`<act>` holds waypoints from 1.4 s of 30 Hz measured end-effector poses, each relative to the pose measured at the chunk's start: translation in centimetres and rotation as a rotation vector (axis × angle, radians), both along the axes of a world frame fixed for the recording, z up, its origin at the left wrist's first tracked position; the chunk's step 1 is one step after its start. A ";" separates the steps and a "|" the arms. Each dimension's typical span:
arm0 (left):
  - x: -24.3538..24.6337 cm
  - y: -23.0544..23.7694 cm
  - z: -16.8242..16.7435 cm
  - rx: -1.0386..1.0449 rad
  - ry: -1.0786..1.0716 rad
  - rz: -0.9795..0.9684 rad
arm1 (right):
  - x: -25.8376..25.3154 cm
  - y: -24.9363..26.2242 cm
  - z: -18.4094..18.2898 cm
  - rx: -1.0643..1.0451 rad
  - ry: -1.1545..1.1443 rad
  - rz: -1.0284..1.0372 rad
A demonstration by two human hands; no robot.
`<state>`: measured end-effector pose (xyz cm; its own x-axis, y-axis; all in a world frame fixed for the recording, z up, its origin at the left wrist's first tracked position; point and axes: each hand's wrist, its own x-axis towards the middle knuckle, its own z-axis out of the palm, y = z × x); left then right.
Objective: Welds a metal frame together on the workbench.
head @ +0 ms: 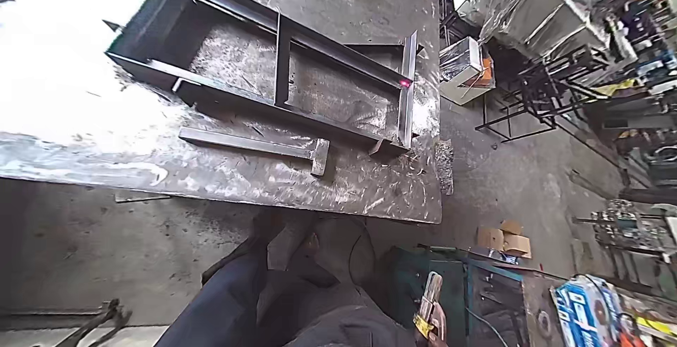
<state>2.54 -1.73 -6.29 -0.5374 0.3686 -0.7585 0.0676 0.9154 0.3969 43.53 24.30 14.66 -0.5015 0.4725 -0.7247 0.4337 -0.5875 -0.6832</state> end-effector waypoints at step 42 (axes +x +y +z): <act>1.6 -18.9 36.2 0.718 1.051 -0.579 | -14.5 -17.6 11.1 -0.534 0.505 0.470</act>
<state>4.18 -20.62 29.91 -0.3692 0.8626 0.3457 0.9165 0.2762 0.2895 29.05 6.69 25.73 -0.8801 -0.2037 -0.4289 0.4315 -0.7201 -0.5434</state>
